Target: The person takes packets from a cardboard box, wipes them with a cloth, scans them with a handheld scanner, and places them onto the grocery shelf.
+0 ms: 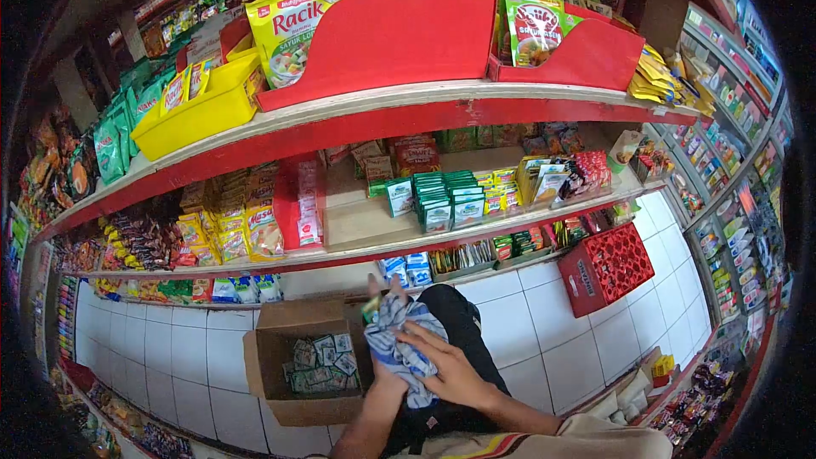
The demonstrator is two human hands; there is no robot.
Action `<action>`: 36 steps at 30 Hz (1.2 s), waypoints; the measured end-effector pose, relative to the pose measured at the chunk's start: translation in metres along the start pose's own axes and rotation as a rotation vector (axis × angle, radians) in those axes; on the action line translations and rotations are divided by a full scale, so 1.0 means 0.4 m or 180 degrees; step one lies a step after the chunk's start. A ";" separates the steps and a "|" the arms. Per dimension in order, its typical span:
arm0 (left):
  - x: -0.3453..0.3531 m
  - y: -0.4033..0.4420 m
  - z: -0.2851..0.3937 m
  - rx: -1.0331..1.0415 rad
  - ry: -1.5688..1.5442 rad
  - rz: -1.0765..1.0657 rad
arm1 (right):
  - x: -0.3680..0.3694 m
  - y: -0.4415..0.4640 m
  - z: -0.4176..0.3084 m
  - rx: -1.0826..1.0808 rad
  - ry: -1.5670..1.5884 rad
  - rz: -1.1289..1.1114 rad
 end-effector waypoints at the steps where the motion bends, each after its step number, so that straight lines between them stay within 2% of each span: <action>1: -0.028 -0.031 0.025 0.0472 0.2552 0.0680 | -0.009 0.011 -0.002 0.0111 -0.0171 0.0054; 3: -0.053 -0.073 0.055 0.1408 0.7656 0.2027 | -0.022 0.041 0.013 -0.0008 -0.0362 0.0240; 4: -0.040 -0.063 0.063 0.1391 0.7674 0.2005 | -0.027 0.055 0.017 -0.0133 -0.0559 0.0417; 6: 0.009 -0.025 0.071 0.0310 0.7805 0.0676 | -0.005 0.037 -0.011 -0.0099 -0.0379 0.0467; 7: 0.037 -0.027 0.092 0.0492 0.6821 0.0961 | 0.013 0.023 -0.017 -0.0345 -0.0368 0.0008; 8: 0.030 -0.035 0.087 0.0484 0.6828 0.0965 | 0.027 0.011 -0.026 -0.0579 -0.0352 -0.0454; 9: 0.014 -0.042 0.074 0.0540 0.7004 0.0930 | 0.034 0.013 -0.037 -0.0630 -0.0288 -0.0494; 14: -0.049 -0.060 0.012 0.0676 0.7765 0.0878 | -0.003 0.071 0.006 -0.0554 -0.0537 0.0289; 16: -0.027 0.004 -0.013 0.0633 0.7820 0.0958 | 0.009 0.067 0.001 -0.0516 -0.0788 0.0245; 17: -0.027 0.045 -0.029 0.0609 0.7843 0.0984 | 0.036 0.037 -0.012 -0.0605 -0.0592 0.0194; 18: -0.007 0.024 -0.029 0.0588 0.7858 0.0995 | 0.047 0.025 -0.022 -0.0697 -0.0328 -0.0119; 19: 0.000 -0.110 0.028 0.0573 0.7868 0.0998 | 0.052 0.019 -0.037 -0.0708 -0.0253 -0.0224; 20: -0.010 -0.094 0.028 0.0578 0.7871 0.1007 | 0.057 0.016 -0.049 -0.0708 -0.0169 -0.0340; 23: -0.036 0.037 -0.014 0.0655 0.7894 0.1077 | 0.019 0.061 -0.023 -0.0741 -0.0324 0.0121; 24: -0.040 0.044 -0.014 0.0678 0.7917 0.1100 | 0.018 0.066 -0.010 -0.0748 -0.0313 0.0150; 25: -0.027 -0.045 0.021 0.0698 0.7941 0.1125 | 0.014 0.068 0.005 -0.0600 -0.0343 0.0284; 26: -0.020 0.002 -0.003 0.0714 0.7970 0.1155 | 0.011 0.067 0.013 -0.0451 -0.0369 0.0423; 27: -0.027 0.065 -0.028 0.0721 0.7995 0.1170 | 0.032 0.042 0.009 -0.0369 -0.0443 0.0279; 29: 0.037 -0.020 -0.019 0.0727 0.8028 0.1186 | 0.052 0.009 -0.034 -0.0445 -0.0311 0.0080; 31: 0.011 -0.053 0.014 0.0764 0.8042 0.1233 | 0.057 0.004 -0.046 -0.0605 -0.0090 -0.0172; 34: -0.052 -0.056 0.052 0.0869 0.8069 0.1332 | 0.028 0.042 -0.002 -0.0871 -0.0358 0.0170; 36: -0.047 -0.009 0.030 0.0890 0.8111 0.1375 | 0.014 0.056 -0.001 -0.0804 -0.0595 0.0338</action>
Point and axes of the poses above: each hand's wrist, its own y-axis towards the middle knuckle, its own x-axis out of the palm, z = x × y, the point moved 2 cm from there along y, towards the middle knuckle, and after that the axes turned 9 degrees about -x, right-handed, at the moved point
